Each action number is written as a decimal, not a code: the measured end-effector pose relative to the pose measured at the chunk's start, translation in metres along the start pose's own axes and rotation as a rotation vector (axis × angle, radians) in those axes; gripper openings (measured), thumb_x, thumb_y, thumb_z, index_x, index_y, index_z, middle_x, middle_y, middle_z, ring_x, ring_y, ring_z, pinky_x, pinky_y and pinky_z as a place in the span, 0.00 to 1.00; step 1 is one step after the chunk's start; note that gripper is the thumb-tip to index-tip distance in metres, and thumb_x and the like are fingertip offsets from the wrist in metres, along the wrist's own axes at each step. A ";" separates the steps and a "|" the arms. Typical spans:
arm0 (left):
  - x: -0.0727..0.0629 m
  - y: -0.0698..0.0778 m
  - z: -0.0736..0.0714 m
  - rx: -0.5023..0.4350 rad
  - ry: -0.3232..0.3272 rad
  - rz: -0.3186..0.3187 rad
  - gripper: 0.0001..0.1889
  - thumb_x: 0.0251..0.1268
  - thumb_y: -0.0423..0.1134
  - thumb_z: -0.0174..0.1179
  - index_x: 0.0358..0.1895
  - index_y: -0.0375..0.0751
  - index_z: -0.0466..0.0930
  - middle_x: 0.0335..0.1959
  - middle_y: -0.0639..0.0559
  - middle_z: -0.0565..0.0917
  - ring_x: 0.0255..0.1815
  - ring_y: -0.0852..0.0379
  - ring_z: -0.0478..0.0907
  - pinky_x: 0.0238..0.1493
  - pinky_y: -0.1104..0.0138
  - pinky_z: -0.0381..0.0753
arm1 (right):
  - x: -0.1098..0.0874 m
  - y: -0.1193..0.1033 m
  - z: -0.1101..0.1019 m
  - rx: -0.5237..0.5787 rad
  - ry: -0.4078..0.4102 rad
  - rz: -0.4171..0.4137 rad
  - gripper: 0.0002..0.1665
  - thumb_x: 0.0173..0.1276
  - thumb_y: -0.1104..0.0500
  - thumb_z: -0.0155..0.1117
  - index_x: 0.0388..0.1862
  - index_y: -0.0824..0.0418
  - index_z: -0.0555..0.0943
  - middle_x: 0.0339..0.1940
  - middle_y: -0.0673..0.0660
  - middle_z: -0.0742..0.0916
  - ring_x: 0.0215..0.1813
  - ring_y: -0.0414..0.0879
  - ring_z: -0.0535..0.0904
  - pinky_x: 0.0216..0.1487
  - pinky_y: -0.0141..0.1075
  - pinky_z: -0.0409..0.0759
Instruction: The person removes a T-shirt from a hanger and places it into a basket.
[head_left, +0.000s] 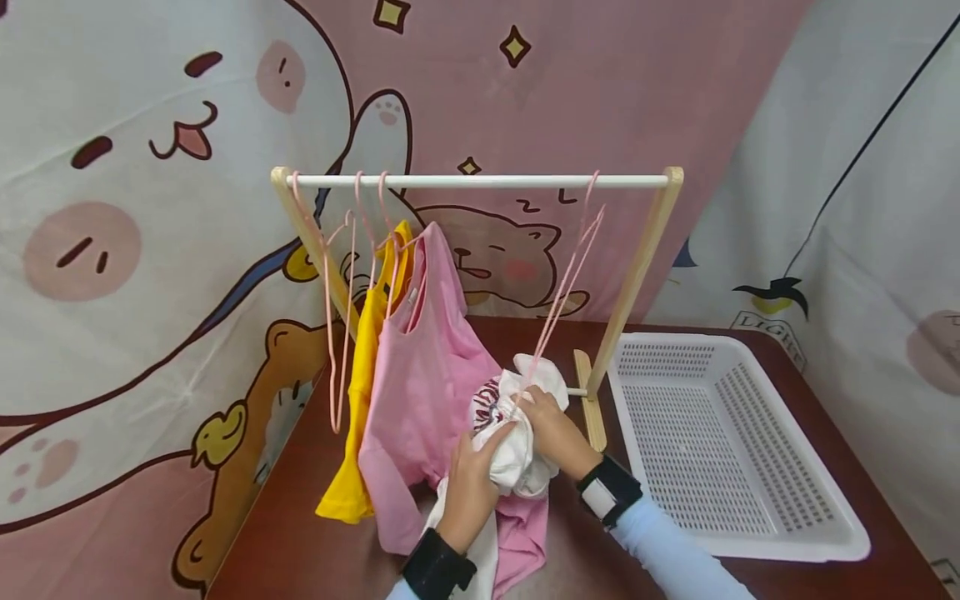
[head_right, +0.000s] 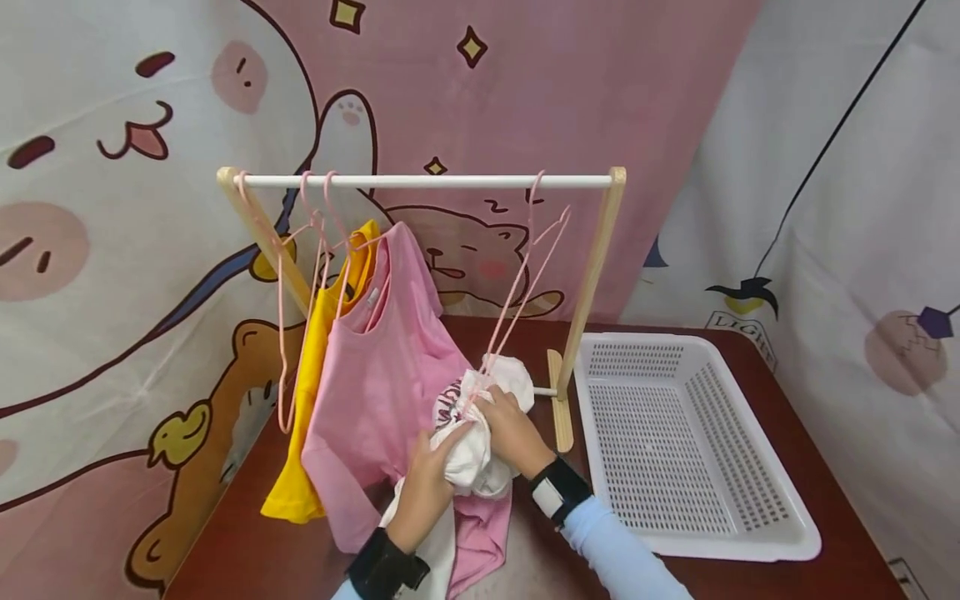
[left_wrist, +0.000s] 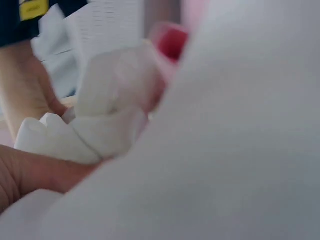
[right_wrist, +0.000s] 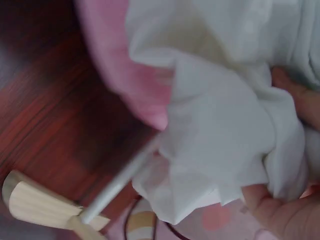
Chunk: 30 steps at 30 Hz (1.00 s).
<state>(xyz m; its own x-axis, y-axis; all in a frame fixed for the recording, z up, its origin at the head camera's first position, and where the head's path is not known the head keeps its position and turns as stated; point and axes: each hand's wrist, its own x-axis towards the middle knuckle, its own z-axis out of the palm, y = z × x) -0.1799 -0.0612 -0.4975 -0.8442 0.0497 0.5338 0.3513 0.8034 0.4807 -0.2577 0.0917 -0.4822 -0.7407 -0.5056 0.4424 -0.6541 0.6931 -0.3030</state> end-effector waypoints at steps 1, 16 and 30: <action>0.002 0.005 -0.004 -0.004 0.023 0.017 0.47 0.20 0.21 0.62 0.56 0.63 0.76 0.39 0.45 0.76 0.38 0.51 0.71 0.38 0.60 0.70 | -0.003 -0.005 -0.008 0.012 0.027 0.031 0.27 0.51 0.60 0.70 0.52 0.63 0.78 0.47 0.62 0.79 0.46 0.56 0.75 0.46 0.47 0.77; 0.059 0.107 -0.044 -0.282 0.076 0.286 0.31 0.44 0.24 0.63 0.52 0.60 0.79 0.49 0.47 0.72 0.48 0.53 0.68 0.44 0.65 0.71 | -0.024 -0.034 -0.159 -0.166 0.454 0.086 0.28 0.38 0.77 0.71 0.43 0.66 0.77 0.43 0.68 0.78 0.45 0.62 0.77 0.45 0.53 0.79; 0.137 0.178 -0.030 -0.452 0.113 0.466 0.24 0.53 0.28 0.61 0.54 0.54 0.78 0.54 0.42 0.67 0.57 0.51 0.64 0.54 0.70 0.67 | -0.008 -0.028 -0.257 -0.263 0.687 0.117 0.17 0.55 0.74 0.62 0.42 0.62 0.76 0.46 0.71 0.77 0.47 0.66 0.74 0.45 0.60 0.74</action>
<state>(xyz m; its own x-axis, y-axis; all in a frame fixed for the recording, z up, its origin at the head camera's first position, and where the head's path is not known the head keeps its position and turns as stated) -0.2207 0.0712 -0.3178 -0.5236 0.2493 0.8147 0.8258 0.3838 0.4133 -0.1942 0.2084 -0.2599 -0.4837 -0.0454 0.8741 -0.4544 0.8666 -0.2064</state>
